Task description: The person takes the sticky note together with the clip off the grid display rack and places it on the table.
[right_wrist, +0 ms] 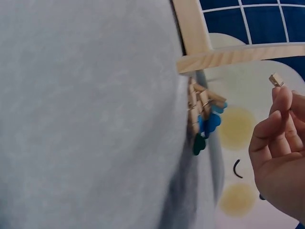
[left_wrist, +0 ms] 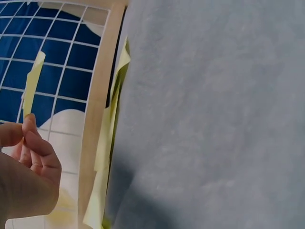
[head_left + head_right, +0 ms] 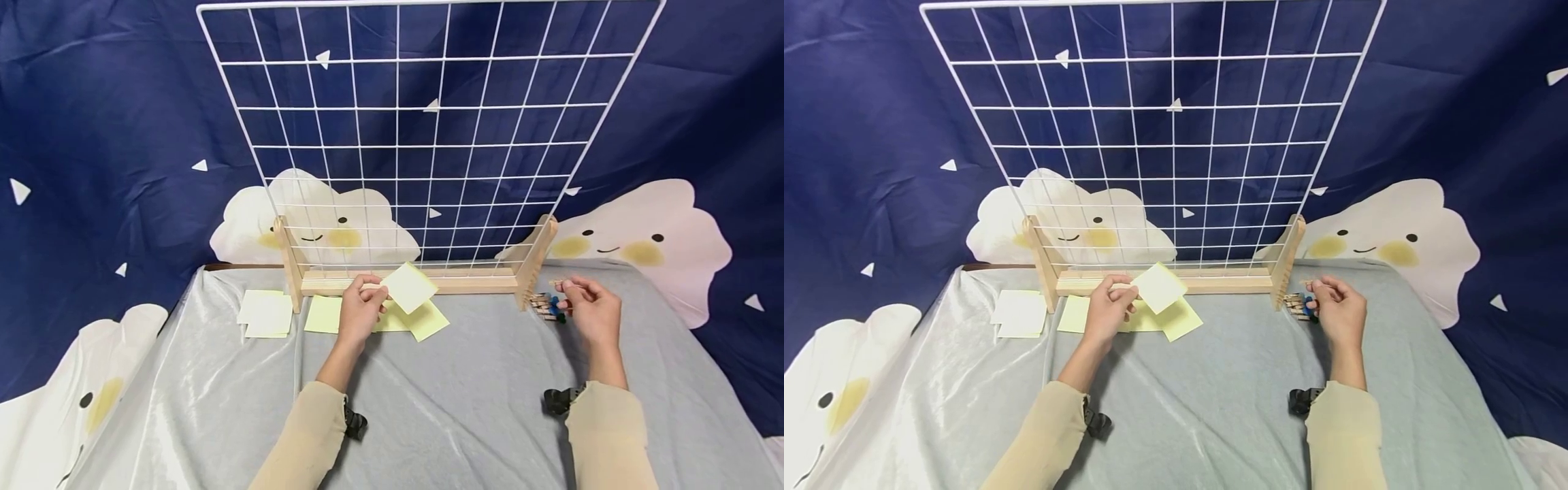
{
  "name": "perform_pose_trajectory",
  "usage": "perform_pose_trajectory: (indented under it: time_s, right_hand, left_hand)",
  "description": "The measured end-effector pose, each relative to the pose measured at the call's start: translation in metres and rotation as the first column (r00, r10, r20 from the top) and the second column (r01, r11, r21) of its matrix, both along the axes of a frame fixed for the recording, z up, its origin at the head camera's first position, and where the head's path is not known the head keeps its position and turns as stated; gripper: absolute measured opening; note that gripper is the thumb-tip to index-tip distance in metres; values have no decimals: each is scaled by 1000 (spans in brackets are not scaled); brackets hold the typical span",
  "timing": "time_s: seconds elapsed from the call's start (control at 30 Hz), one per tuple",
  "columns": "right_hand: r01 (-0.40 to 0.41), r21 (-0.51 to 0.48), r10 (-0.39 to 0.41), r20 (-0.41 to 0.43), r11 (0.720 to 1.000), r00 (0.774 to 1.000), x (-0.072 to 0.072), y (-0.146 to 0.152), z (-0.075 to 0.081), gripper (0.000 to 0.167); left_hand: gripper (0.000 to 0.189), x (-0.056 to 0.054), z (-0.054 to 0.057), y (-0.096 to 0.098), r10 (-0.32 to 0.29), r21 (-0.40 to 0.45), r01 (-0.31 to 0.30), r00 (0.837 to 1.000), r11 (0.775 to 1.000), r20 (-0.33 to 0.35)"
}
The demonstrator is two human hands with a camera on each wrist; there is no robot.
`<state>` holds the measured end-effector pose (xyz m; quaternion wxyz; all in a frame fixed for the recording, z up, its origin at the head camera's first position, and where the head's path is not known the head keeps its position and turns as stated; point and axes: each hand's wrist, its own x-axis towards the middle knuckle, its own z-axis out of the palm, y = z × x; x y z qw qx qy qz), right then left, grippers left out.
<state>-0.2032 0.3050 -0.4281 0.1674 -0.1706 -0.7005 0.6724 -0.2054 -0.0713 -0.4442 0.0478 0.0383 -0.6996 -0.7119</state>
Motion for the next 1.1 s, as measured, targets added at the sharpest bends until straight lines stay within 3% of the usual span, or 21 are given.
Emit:
perform_pose_trajectory:
  time_s: [0.33,0.7,1.1]
  right_hand:
    - [27,16,-28,125,1000,992,-1,10,-12,13]
    - [-25,168,-19,258,985,966,0,13,-21,42]
    - [-39,207,-31,324,977,946,0,16,-34,44]
  left_hand:
    - [18,1,-6,13,-90,-76,90,996,993,-4]
    - [19,-3,-16,21,-115,-117,120,992,986,47]
    - [17,-9,-26,28,-137,-133,152,984,979,118]
